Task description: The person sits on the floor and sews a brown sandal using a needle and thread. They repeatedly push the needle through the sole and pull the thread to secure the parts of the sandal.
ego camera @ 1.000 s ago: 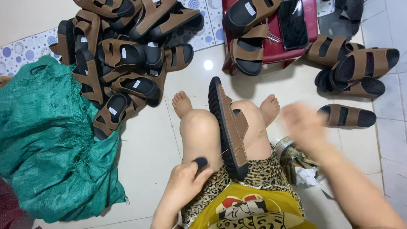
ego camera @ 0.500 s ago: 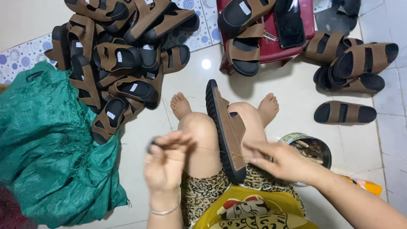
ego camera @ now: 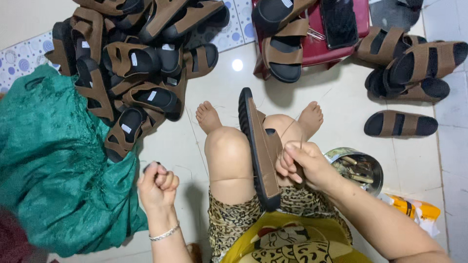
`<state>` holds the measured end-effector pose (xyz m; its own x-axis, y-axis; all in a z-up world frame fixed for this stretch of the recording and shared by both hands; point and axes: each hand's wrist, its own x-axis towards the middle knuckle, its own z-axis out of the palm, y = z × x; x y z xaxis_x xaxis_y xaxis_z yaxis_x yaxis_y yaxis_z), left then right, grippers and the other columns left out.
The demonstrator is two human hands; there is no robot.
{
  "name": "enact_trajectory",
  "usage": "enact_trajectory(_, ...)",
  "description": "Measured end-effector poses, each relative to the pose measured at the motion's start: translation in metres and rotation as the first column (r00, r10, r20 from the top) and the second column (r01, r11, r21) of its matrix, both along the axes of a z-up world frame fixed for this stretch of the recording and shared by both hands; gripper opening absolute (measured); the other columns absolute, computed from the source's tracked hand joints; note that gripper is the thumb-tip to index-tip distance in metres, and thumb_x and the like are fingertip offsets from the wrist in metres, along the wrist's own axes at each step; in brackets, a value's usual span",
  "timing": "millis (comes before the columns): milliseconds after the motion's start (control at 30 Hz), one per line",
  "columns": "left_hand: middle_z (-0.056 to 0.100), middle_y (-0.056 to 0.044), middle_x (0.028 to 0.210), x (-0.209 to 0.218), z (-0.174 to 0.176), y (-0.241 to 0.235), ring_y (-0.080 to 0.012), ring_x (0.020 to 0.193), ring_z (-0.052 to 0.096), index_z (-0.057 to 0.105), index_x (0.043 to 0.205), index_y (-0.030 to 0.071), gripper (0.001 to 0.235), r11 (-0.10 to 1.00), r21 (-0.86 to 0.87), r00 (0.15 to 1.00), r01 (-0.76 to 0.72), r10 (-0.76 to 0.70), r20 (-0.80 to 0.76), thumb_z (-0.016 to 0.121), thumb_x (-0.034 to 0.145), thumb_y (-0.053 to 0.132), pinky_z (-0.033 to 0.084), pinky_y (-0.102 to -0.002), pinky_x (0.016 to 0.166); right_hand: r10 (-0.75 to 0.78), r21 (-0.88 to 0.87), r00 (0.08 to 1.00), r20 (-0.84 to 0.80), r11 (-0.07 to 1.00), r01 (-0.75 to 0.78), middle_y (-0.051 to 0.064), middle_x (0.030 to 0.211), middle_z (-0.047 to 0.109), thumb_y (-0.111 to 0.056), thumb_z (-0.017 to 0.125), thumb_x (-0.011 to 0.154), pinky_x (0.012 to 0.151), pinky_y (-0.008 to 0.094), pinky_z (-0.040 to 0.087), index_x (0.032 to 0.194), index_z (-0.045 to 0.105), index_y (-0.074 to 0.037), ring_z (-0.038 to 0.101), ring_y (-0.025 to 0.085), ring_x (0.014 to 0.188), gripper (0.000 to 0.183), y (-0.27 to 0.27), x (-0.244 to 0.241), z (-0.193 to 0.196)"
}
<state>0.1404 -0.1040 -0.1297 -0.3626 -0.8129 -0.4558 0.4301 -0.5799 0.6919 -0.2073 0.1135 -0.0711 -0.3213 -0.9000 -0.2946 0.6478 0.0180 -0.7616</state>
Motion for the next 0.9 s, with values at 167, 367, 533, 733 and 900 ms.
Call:
enact_trajectory(167, 0.045, -0.002, 0.058, 0.004, 0.017, -0.001, -0.0213, 0.059, 0.064, 0.059, 0.078, 0.000, 0.036, 0.984, 0.129, 0.848, 0.124, -0.173, 0.501, 0.046, 0.109, 0.013, 0.063, -0.046, 0.064, 0.135, 0.540, 0.840, -0.526, 0.816, 0.207, 0.015, 0.049, 0.059, -0.026, 0.073, 0.097, 0.029, 0.025, 0.027, 0.075, 0.066, -0.003, 0.038, 0.012, 0.030, 0.033, -0.006, -0.053, 0.016)
enact_trajectory(367, 0.060, -0.034, 0.127, -0.025, 0.031, 0.013, -0.0584, 0.111, 0.062, 0.054, 0.146, 0.004, 0.062, 0.824, -0.185, 0.107, 0.535, 0.150, 0.983, 0.078, 0.092, 0.022, 0.052, -0.064, 0.091, 0.480, 0.513, 0.436, -0.762, 0.857, -0.046, 0.011, 0.102, 0.069, -0.011, 0.057, 0.096, 0.067, 0.032, 0.062, 0.137, 0.061, -0.011, 0.073, 0.026, 0.081, 0.041, 0.032, -0.076, 0.035)
enact_trajectory(533, 0.040, -0.025, 0.152, -0.110, 0.086, 0.065, -0.0455, 0.144, 0.039, 0.036, 0.153, 0.005, 0.095, 0.535, -0.494, 0.562, 0.685, 0.044, 0.826, 0.089, 0.076, 0.024, 0.030, -0.055, 0.123, 0.639, 0.583, 0.036, -0.768, 0.722, -0.373, 0.006, 0.107, 0.068, -0.028, 0.058, 0.098, 0.052, 0.034, 0.058, 0.147, 0.053, -0.033, 0.073, 0.020, 0.077, 0.049, 0.023, -0.042, 0.057)
enact_trajectory(733, 0.026, -0.016, 0.169, -0.145, 0.108, 0.087, -0.0379, 0.160, 0.015, 0.009, 0.161, 0.002, 0.110, 0.026, -0.421, 0.422, 0.907, -0.013, 0.907, 0.047, 0.087, 0.075, 0.003, -0.063, 0.129, 0.522, 0.505, -0.084, -0.849, 0.754, -0.421, -0.004, 0.090, 0.066, -0.031, 0.062, 0.097, 0.039, 0.040, 0.048, 0.143, 0.058, -0.042, 0.063, 0.021, 0.061, 0.047, 0.017, -0.043, 0.060)
enact_trajectory(900, 0.038, -0.004, 0.167, -0.144, 0.102, 0.090, -0.0397, 0.160, 0.021, -0.010, 0.162, 0.008, 0.115, -0.056, -0.502, 0.504, 0.863, 0.038, 0.863, 0.056, 0.091, 0.070, 0.003, -0.070, 0.126, 0.561, 0.560, -0.131, -0.817, 0.721, -0.408, -0.003, 0.086, 0.063, -0.033, 0.059, 0.097, 0.034, 0.045, 0.046, 0.140, 0.061, -0.043, 0.063, 0.025, 0.060, 0.044, 0.013, -0.043, 0.064)
